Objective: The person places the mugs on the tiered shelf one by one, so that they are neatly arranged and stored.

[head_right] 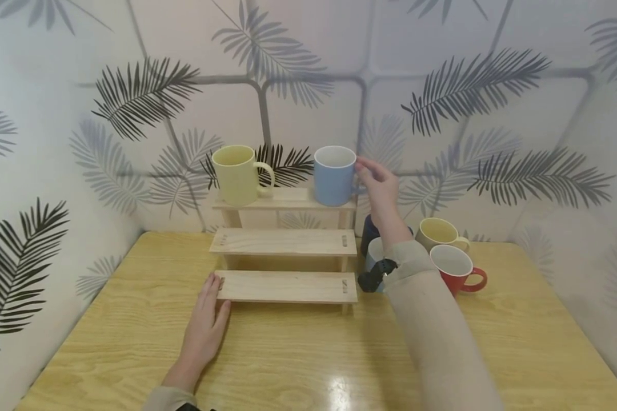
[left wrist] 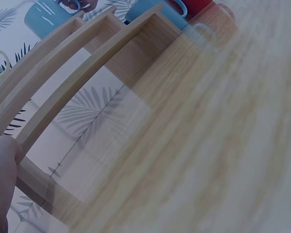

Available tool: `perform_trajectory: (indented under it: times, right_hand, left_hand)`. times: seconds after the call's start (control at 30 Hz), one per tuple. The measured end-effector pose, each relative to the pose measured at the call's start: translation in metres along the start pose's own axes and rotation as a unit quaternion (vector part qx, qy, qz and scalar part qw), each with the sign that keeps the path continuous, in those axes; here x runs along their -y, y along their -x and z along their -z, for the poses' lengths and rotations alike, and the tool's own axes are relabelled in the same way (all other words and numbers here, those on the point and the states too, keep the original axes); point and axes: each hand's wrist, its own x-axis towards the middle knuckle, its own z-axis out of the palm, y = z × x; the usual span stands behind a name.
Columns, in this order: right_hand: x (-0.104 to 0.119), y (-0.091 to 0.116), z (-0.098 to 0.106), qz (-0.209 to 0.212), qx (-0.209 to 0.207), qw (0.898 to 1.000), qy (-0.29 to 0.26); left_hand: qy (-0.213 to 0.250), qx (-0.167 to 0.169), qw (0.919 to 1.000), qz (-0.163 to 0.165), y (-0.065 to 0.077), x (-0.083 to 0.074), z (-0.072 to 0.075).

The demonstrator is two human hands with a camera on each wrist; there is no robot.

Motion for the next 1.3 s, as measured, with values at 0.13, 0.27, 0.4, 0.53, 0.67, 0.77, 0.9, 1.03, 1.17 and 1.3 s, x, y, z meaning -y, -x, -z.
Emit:
perform_trajectory:
  times: [0.13,0.27,0.4,0.53,0.67,0.77,0.9,1.03,1.17,1.3]
  right_hand:
    - [0.001,0.006,0.009,-0.008,0.03,0.998,0.045]
    - [0.0,0.013,0.019,-0.002,0.049,0.995,0.081]
    - [-0.005,0.022,0.033,0.005,0.061,0.99,0.127]
    - [-0.012,0.036,0.05,0.018,0.086,0.982,0.169]
    - [-0.021,0.046,0.066,0.045,0.109,0.971,0.208]
    - [-0.027,0.053,0.078,0.062,0.11,0.963,0.237]
    - [-0.031,0.065,0.092,0.076,0.116,0.95,0.28]
    - [-0.032,0.077,0.101,0.106,0.129,0.929,0.331]
    - [-0.035,0.085,0.11,0.142,0.139,0.905,0.377]
    - [-0.037,0.092,0.118,0.163,0.151,0.877,0.427]
  left_hand:
    - [0.0,-0.003,1.0,-0.004,0.0,0.001,-0.001]
    - [0.0,-0.005,1.0,-0.006,0.0,0.002,-0.002]
    - [-0.002,-0.008,0.9999,-0.007,-0.001,0.002,-0.002]
    - [0.0,-0.008,0.9999,-0.007,0.0,0.001,-0.002]
    - [0.003,-0.004,1.0,-0.004,0.0,0.001,-0.001]
    - [0.004,-0.004,1.0,-0.004,0.0,0.0,-0.001]
    - [0.003,-0.004,1.0,-0.007,0.0,-0.001,0.0]
    - [0.006,-0.001,1.0,-0.004,0.0,-0.001,0.0]
    - [0.009,0.0,1.0,0.0,0.0,-0.001,-0.001]
    - [0.008,0.0,1.0,0.0,0.0,0.0,-0.001]
